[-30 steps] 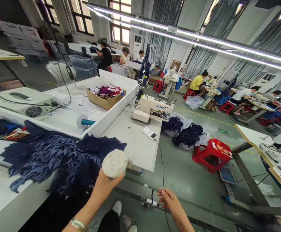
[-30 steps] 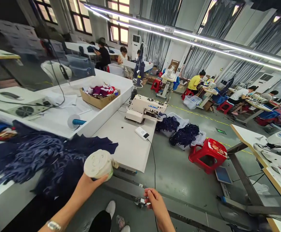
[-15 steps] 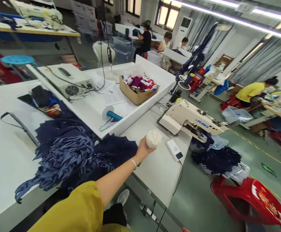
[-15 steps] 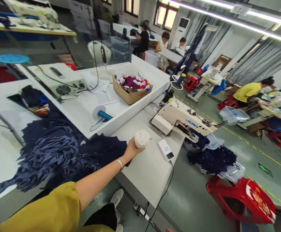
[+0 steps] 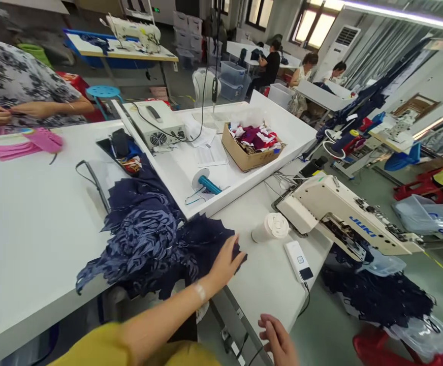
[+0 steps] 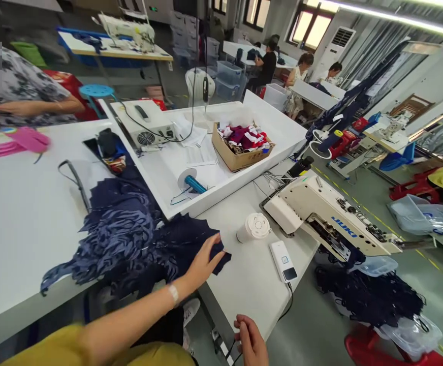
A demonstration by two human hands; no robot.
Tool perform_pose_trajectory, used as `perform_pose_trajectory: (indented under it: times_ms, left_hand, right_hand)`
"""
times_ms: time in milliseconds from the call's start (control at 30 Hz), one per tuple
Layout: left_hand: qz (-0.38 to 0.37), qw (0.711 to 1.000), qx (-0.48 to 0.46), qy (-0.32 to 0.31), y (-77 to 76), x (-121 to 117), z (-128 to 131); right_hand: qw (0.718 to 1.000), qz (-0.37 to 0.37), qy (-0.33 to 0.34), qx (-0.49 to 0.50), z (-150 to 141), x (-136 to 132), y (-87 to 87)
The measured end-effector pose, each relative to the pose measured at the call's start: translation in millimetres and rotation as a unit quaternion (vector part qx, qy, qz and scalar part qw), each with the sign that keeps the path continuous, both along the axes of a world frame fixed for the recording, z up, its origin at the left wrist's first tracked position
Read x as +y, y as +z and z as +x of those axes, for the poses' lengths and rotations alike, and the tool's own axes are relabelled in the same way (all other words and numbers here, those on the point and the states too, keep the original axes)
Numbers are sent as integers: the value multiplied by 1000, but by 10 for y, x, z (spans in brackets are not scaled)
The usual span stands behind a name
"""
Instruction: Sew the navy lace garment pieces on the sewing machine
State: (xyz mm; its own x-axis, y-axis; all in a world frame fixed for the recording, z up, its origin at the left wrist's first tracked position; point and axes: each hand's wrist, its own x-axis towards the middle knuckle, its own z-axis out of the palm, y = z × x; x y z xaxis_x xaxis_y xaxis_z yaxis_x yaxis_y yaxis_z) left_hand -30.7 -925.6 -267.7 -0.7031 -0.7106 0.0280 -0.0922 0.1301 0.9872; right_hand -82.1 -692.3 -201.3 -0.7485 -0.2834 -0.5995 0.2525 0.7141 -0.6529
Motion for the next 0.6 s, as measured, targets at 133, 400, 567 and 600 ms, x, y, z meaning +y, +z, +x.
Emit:
perform_pose_trajectory:
  times_ms: [133,400,567,600]
  left_hand:
    - [-42,989,-78,116,-73,97,1479]
    - [86,948,-153,264,-257,-378,1908]
    - [196,960,-113,165,-229,-639,1851]
    - [221,961,-100,135,-191,-680,1911]
  right_hand:
    - [966,-93,237,37,51,-764,177]
    - [811,-162,533,180,595,-2516,-149]
    - [813,-91,550,167,952,-2567,-337]
    - [811,-90,555,161,986,-2512,-273]
